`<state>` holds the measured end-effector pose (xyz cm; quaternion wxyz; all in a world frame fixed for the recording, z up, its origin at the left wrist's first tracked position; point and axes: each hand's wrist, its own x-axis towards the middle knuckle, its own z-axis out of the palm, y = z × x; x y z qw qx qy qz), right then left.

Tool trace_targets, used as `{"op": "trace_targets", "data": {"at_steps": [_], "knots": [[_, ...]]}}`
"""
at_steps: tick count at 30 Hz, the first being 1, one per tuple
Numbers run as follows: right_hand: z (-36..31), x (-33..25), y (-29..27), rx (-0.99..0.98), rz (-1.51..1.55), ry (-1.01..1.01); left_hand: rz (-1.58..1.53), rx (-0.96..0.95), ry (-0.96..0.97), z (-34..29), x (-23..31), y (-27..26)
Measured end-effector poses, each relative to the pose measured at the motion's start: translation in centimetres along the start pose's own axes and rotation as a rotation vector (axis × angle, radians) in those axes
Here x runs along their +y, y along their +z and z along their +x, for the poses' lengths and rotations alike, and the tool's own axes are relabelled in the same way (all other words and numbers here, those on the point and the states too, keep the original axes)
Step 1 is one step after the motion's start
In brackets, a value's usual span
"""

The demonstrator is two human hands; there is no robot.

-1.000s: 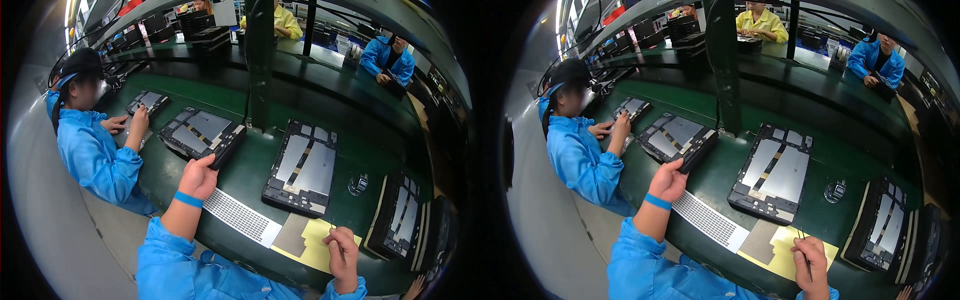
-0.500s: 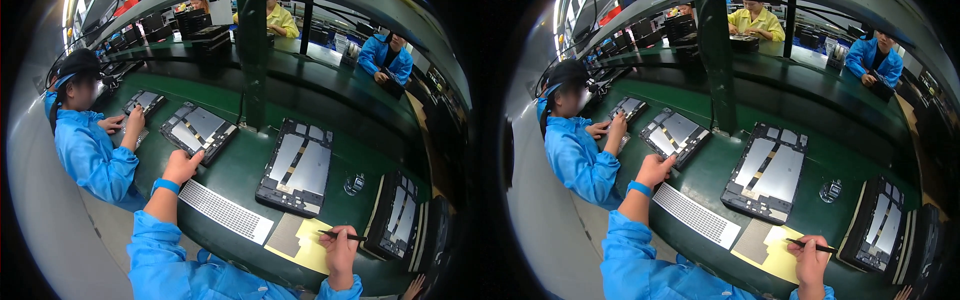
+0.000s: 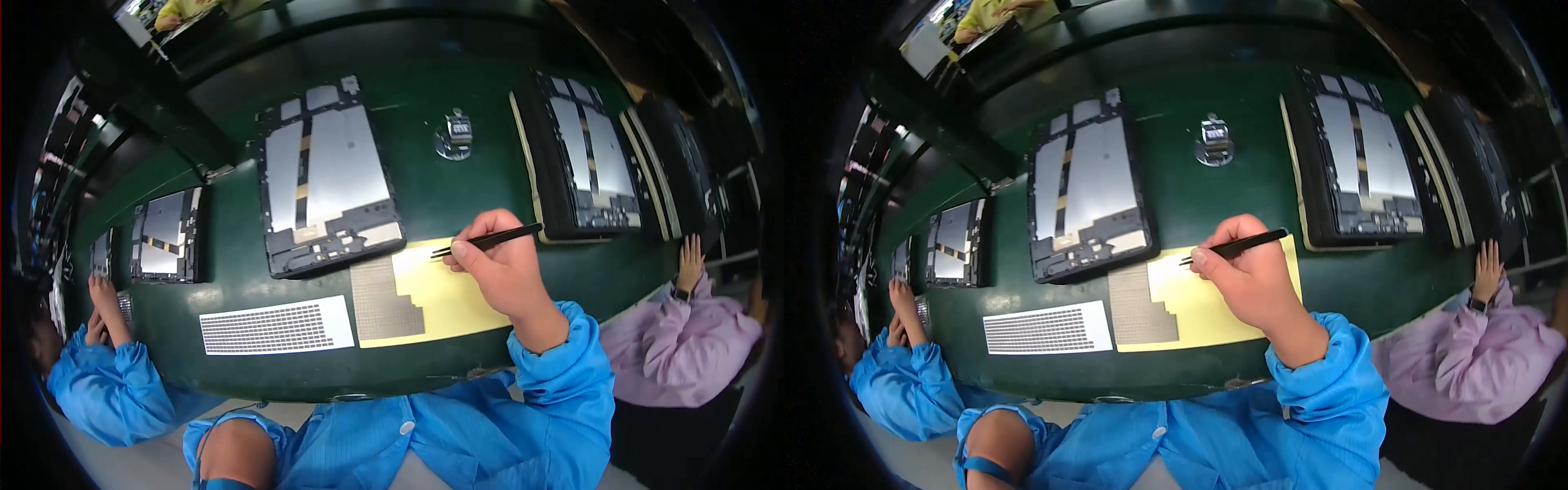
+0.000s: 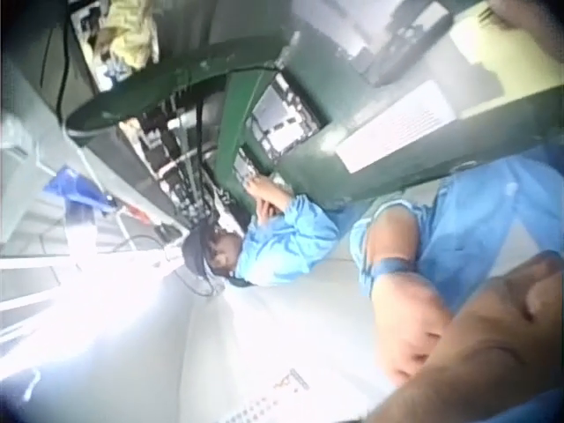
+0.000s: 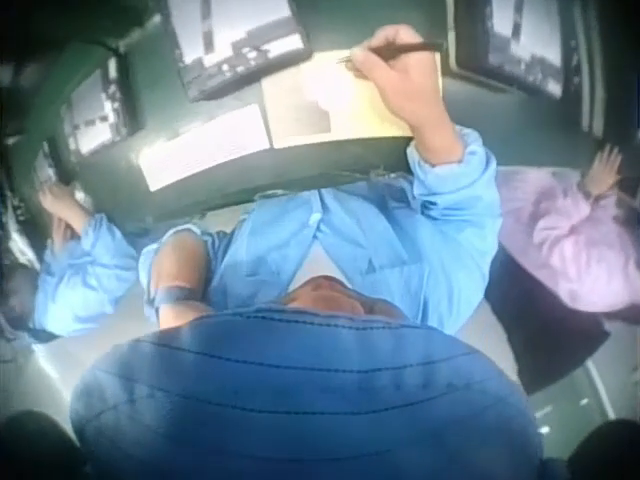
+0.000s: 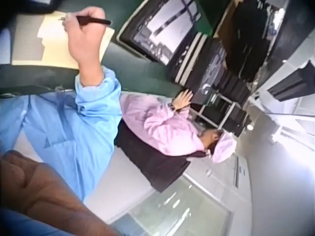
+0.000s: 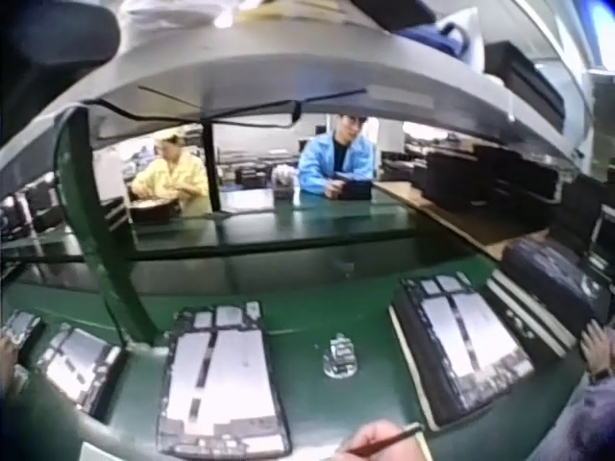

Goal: The person applies small labels and stickers from a sticker sheet onto electronic screen assemblies. This is done using precision tweezers to carefully place each label.

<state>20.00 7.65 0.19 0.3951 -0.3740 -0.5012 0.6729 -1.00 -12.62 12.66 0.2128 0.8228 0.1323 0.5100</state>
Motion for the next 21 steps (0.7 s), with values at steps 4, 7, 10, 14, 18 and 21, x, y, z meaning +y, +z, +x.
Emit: {"op": "trace_targets", "data": {"at_steps": [4, 7, 10, 14, 18, 21], "knots": [[-2.4, -0.4, -1.0, -0.174, -0.098, 0.069, -0.244, -0.027, 0.157, -0.2, -0.3, -0.9], [-3.1, 0.0, -0.6, -0.164, -0.130, 0.138, -0.213, 0.017, 0.167, -0.9, 0.7, -0.3], [-3.2, 0.7, -0.1, -0.166, -0.126, 0.184, -0.177, 0.057, 0.180, -1.5, 1.2, -0.1], [-3.0, 0.8, 0.0, -0.234, -0.217, 0.194, -0.132, 0.107, 0.194, -2.4, 1.6, 0.2], [-2.9, 0.8, 0.0, -0.247, -0.342, 0.167, -0.088, 0.150, 0.212, -3.1, 1.6, 0.1], [-2.8, 0.9, 0.0, -0.253, -0.376, 0.144, -0.060, 0.181, 0.232, -3.8, 1.5, 0.0]]}}
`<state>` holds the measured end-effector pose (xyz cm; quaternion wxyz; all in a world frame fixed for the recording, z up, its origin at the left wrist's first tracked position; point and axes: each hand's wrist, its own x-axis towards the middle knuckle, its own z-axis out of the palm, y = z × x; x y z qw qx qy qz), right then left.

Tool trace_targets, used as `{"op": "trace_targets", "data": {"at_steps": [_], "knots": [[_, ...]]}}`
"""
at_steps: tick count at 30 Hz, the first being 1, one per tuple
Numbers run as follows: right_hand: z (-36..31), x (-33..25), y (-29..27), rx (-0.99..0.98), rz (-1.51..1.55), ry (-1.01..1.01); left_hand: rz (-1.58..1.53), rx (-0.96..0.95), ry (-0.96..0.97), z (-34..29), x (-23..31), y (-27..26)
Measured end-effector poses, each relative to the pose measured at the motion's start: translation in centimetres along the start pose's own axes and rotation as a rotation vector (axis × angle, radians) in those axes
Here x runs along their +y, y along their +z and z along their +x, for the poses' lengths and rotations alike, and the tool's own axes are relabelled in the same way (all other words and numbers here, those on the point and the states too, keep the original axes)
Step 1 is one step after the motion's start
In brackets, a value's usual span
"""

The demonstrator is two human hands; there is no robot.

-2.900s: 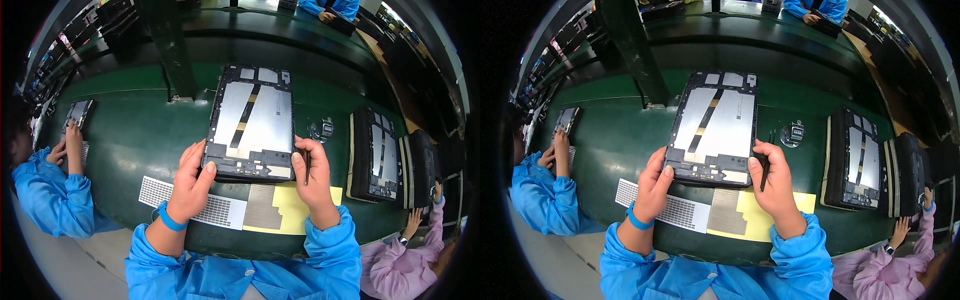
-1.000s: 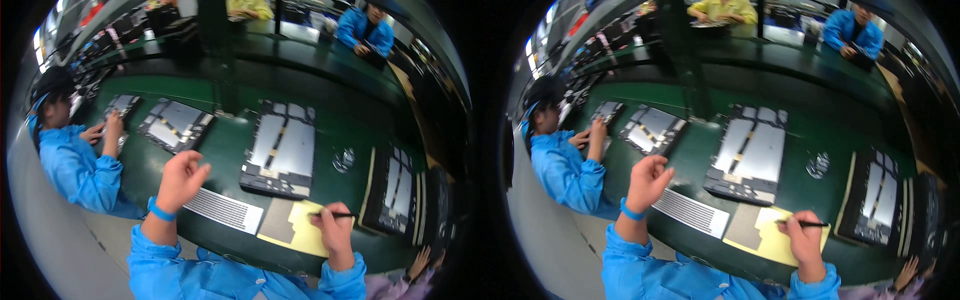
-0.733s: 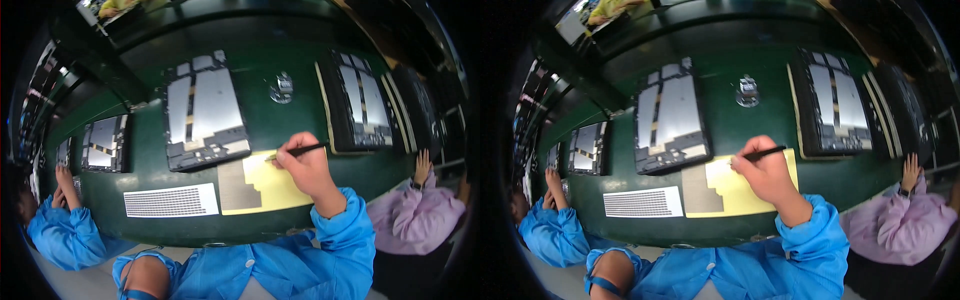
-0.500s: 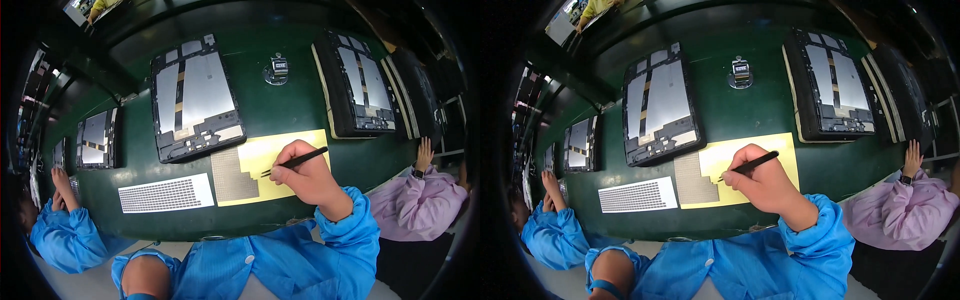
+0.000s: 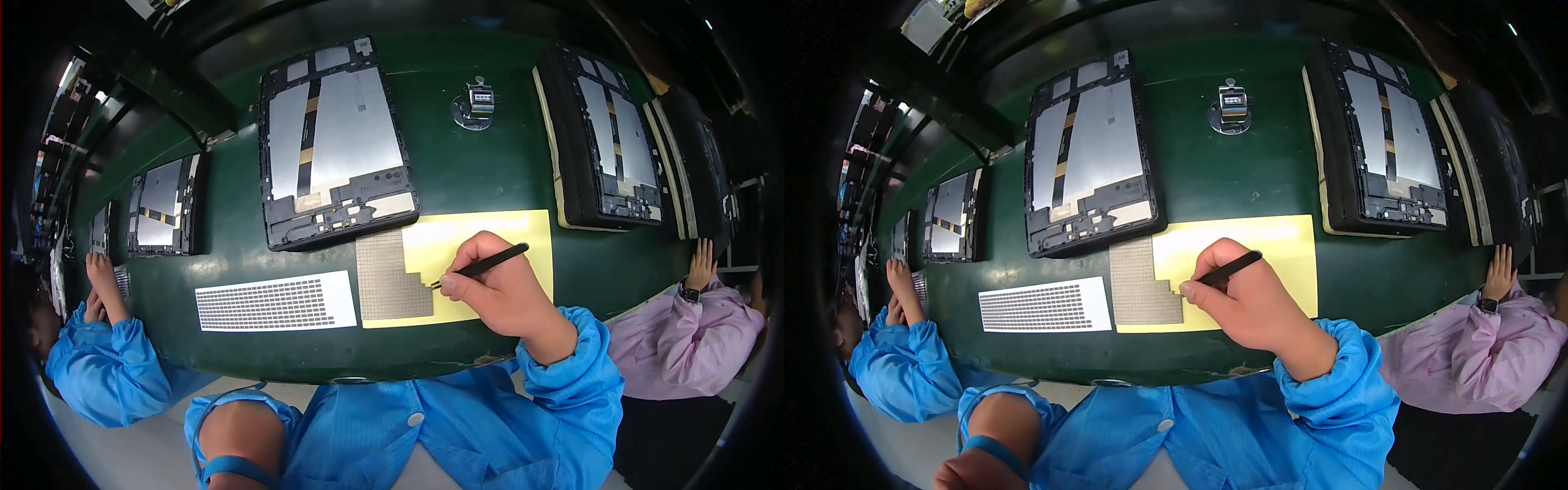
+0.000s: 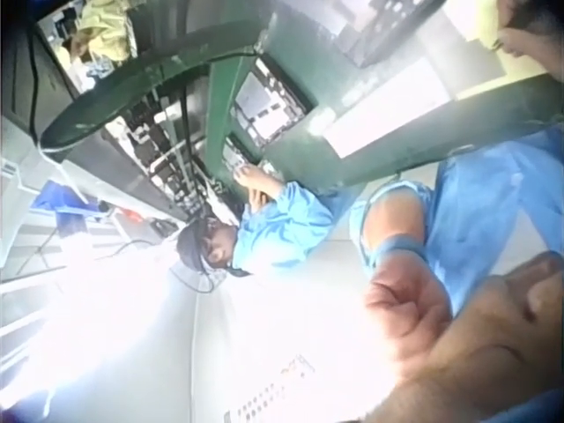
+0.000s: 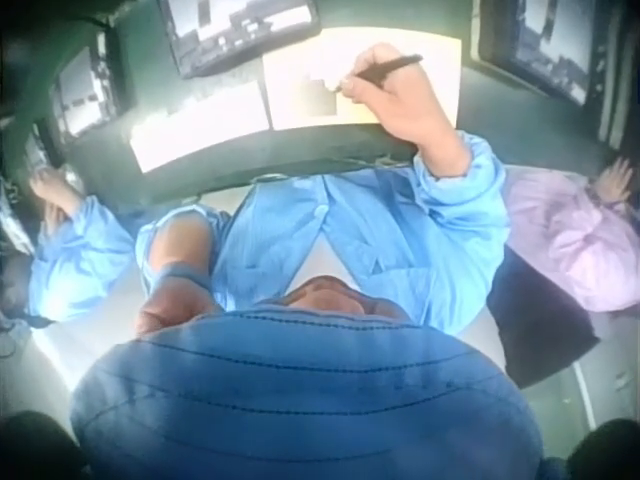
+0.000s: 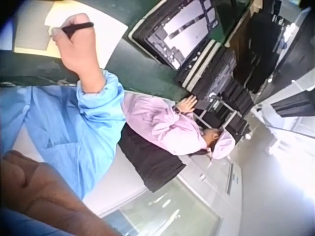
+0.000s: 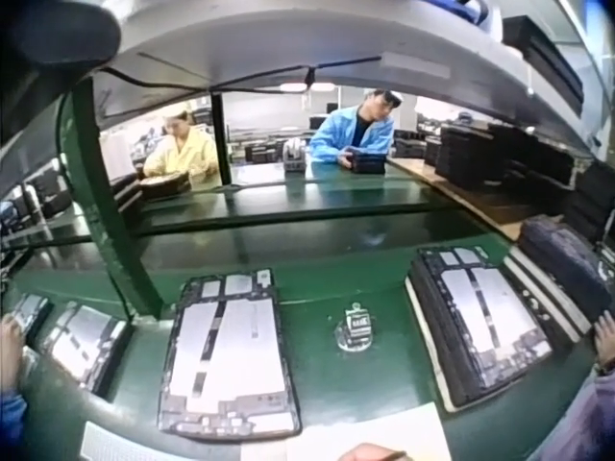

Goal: The person applies small labels and stickers from a sticker sheet onto electronic screen assemblies. This is done using precision tweezers to carefully place each label.

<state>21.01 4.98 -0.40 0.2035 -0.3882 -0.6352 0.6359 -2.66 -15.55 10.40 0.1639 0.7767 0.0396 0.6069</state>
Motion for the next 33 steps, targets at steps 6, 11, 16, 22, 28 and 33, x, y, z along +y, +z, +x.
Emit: {"op": "trace_targets", "data": {"at_steps": [6, 11, 16, 22, 28, 33], "knots": [[0.1, 0.1, 0.1, 0.015, -0.015, -0.040, 0.051, 0.055, 0.057, -1.7, 0.5, -0.2], [0.0, -0.2, 0.3, 0.020, 0.014, 0.008, 0.080, 0.106, 0.110, -2.7, 0.8, -0.3], [-0.1, -0.2, 0.4, 0.087, 0.179, 0.035, 0.119, 0.165, 0.170, -3.8, 1.1, -0.5], [0.0, -0.3, -0.2, 0.126, 0.313, 0.107, 0.231, 0.243, 0.272, -5.6, 2.5, -0.7], [0.7, -3.4, 0.1, 0.084, 0.315, -0.116, 0.356, 0.306, 0.388, -7.8, 3.9, -0.8], [6.4, -7.5, 4.4, -0.058, 0.225, -0.256, 0.422, 0.353, 0.470, -9.6, 4.4, -2.0]]}}
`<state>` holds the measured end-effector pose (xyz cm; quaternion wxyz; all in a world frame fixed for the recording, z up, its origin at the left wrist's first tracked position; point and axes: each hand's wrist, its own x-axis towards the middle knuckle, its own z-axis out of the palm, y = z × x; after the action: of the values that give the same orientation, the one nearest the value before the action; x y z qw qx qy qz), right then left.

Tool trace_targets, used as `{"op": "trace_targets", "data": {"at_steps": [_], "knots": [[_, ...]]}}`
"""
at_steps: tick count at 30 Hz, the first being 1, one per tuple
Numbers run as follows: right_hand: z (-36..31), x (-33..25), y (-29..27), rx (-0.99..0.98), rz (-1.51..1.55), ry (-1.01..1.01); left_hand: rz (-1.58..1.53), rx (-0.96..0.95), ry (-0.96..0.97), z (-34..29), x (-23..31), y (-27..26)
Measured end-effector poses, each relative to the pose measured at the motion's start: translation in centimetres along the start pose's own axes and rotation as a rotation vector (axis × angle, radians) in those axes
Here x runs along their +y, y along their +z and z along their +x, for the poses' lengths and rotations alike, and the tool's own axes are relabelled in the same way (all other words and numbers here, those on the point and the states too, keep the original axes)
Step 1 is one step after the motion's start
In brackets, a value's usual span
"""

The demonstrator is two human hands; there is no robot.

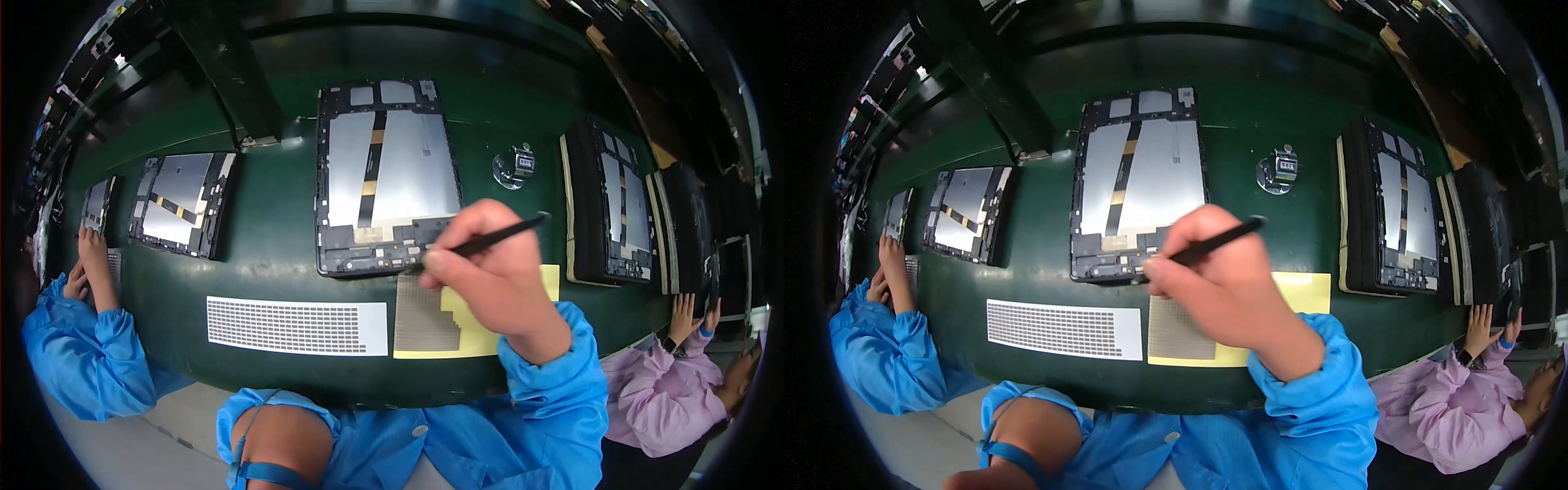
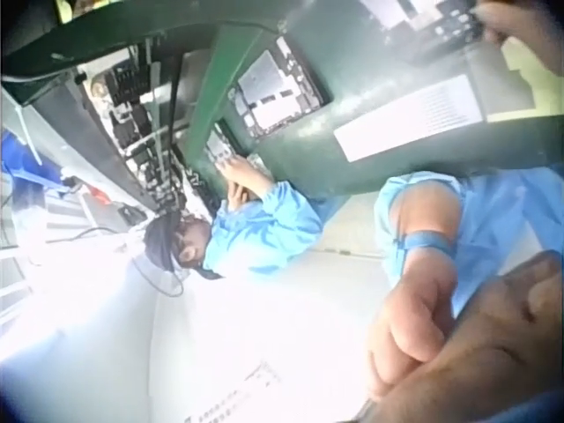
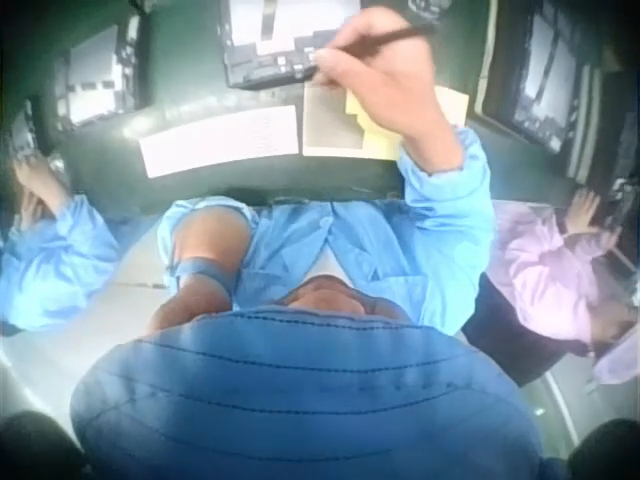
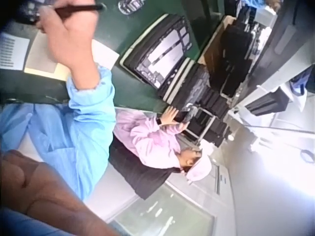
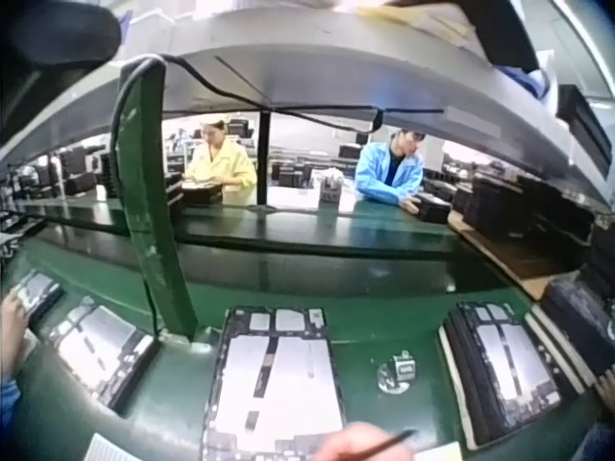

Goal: The person applies small labels and stickers from a sticker sheet onto electronic screen assemblies. This is done using precision tweezers to carefully place each label.

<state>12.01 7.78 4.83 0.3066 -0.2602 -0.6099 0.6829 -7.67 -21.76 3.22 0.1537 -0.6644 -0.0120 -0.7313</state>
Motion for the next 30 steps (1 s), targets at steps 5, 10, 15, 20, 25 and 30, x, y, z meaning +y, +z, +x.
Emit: {"op": "trace_targets", "data": {"at_steps": [5, 10, 15, 20, 25, 30], "knots": [[1.8, 0.7, 0.5, -0.036, -0.153, 0.071, 0.059, 0.054, 0.055, -0.7, 0.6, -1.3], [2.2, 1.0, 0.6, -0.077, -0.210, 0.025, 0.110, 0.092, 0.107, -1.2, 1.4, -1.9], [2.3, 0.9, 0.6, -0.082, -0.243, 0.037, 0.147, 0.124, 0.159, -1.2, 2.3, -2.4], [1.7, 1.0, 0.5, -0.112, -0.324, 0.017, 0.184, 0.164, 0.214, -1.3, 3.5, -2.8], [0.7, 1.1, 0.6, -0.203, -0.676, -0.361, 0.227, 0.220, 0.256, -1.6, 4.7, -3.2], [-2.0, 0.9, 1.7, 0.012, -0.167, -0.327, 0.313, 0.251, 0.236, -1.0, 6.3, -2.5]]}}
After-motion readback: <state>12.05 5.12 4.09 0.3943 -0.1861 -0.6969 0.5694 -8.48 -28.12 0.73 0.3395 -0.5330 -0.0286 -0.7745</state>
